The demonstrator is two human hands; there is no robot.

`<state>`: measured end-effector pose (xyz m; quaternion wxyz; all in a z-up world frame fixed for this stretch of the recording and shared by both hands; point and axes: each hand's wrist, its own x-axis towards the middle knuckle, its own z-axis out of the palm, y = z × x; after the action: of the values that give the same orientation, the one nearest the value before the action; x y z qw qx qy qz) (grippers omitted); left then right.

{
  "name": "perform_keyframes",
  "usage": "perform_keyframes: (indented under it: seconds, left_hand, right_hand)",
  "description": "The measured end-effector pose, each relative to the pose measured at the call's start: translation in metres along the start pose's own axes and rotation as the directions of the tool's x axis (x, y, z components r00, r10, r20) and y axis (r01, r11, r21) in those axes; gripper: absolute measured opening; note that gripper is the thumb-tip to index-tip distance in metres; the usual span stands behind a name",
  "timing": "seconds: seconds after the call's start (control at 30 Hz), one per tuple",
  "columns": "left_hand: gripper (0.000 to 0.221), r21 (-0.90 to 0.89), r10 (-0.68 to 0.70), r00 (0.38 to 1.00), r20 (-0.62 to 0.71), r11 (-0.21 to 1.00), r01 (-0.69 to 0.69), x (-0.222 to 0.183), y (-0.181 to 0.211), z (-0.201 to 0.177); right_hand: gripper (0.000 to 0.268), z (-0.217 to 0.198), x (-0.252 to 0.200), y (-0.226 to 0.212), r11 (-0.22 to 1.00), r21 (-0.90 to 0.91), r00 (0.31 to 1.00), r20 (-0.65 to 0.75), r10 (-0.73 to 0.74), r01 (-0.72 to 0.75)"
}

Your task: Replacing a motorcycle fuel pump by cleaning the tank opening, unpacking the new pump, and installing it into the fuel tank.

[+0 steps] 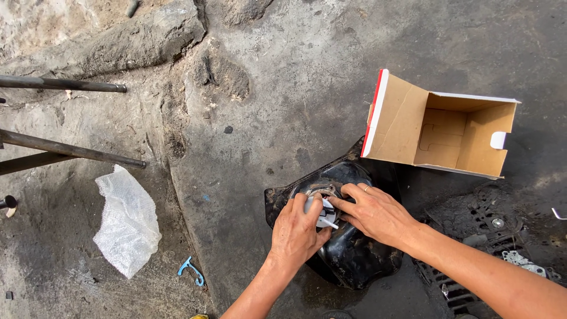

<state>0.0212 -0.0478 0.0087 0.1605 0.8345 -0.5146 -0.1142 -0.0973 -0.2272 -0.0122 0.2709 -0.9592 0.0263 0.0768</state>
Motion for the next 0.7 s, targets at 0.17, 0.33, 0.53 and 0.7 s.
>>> perform_keyframes:
  seconds: [0.17, 0.33, 0.53, 0.7]
  left_hand:
    - [0.064, -0.067, -0.018, 1.0, -0.001, 0.998, 0.018, 0.0, 0.0, 0.0]
    - [0.065, -0.136, -0.02, 0.998, -0.058, 0.991, 0.012, -0.004, -0.006, -0.002]
    - [0.067, -0.153, -0.027, 0.994, -0.11, 0.988, 0.01, -0.007, -0.009, 0.005]
    - [0.067, -0.136, 0.095, 0.989, -0.113, 0.985, -0.11, -0.004, -0.017, 0.001]
  right_hand:
    - [0.047, 0.003, 0.001, 0.0, 1.0, -0.024, 1.0, 0.007, 0.001, -0.001]
    - [0.049, 0.005, 0.004, -0.003, 0.997, -0.074, 1.0, 0.001, -0.011, 0.011]
    - [0.055, 0.002, 0.001, -0.004, 0.998, 0.042, 0.998, -0.013, 0.057, -0.056]
    - [0.064, -0.002, 0.002, -0.006, 0.99, 0.109, 0.995, -0.023, 0.097, -0.093]
